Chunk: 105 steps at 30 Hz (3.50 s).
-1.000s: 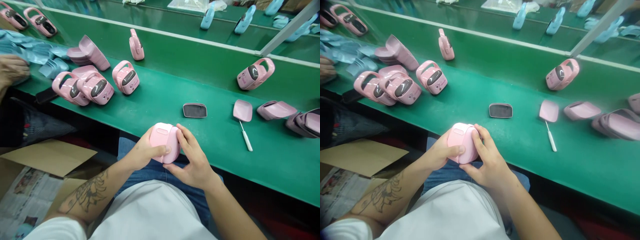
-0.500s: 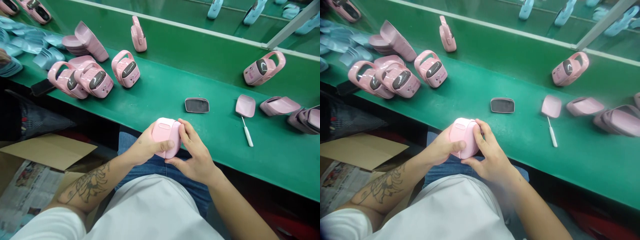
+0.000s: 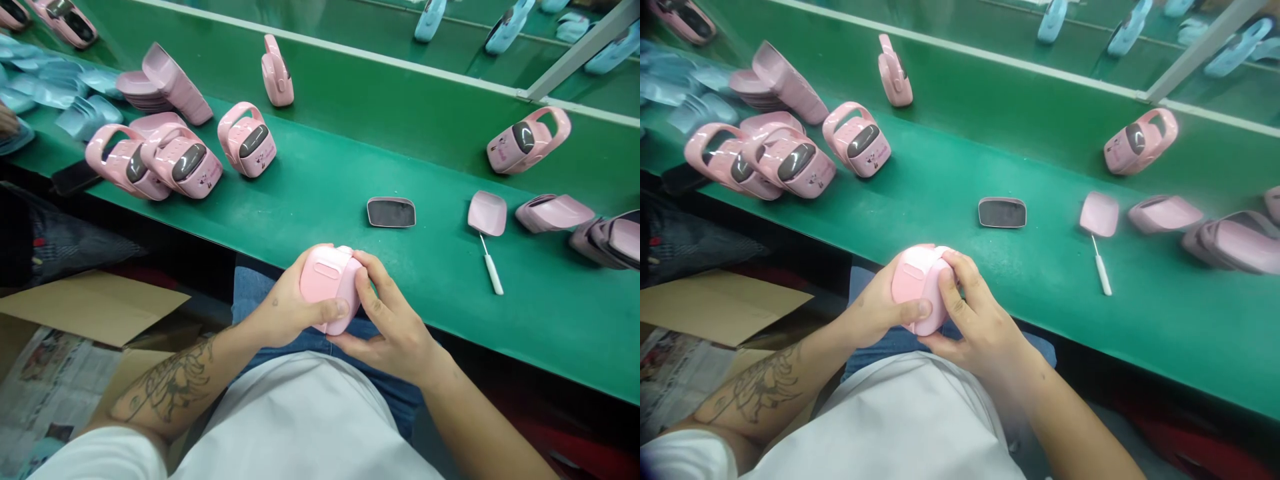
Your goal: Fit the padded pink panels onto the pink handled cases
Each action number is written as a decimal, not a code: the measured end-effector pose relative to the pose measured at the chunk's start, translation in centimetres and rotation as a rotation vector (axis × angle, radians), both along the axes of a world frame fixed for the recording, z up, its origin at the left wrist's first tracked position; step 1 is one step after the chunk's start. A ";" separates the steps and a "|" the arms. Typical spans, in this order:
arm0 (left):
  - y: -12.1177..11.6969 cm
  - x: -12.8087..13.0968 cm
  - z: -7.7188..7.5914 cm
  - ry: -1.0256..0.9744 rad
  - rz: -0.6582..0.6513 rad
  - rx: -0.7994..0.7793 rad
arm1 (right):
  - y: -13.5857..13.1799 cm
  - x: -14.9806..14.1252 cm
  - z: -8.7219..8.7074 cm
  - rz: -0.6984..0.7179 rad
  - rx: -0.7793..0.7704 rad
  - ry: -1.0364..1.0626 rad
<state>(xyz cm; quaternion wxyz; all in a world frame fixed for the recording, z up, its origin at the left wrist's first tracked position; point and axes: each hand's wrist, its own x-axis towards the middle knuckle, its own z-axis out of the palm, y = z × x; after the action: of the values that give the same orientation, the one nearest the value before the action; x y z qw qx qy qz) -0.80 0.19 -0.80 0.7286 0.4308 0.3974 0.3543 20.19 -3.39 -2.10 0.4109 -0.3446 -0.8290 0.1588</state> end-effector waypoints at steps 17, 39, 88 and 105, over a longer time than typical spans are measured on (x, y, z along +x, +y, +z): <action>1.7 2.5 -0.7 -0.037 0.117 -0.092 | 0.7 0.4 -0.4 -0.083 -0.076 -0.037; 3.1 0.4 0.0 0.053 0.120 0.447 | 2.0 -5.2 -1.8 -0.219 -0.875 1.463; 4.9 5.7 -4.0 0.041 0.610 0.411 | 3.9 -3.7 -3.8 -0.594 -0.297 0.753; 7.9 5.1 -7.2 0.148 0.739 0.439 | 8.6 -5.8 -5.3 -0.747 -0.336 0.783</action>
<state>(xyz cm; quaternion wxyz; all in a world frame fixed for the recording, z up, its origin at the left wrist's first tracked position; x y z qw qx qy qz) 4.30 8.09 -8.00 0.4134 0.4287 0.4912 0.6356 14.37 5.26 -7.42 0.6557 -0.5904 -0.3999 0.2482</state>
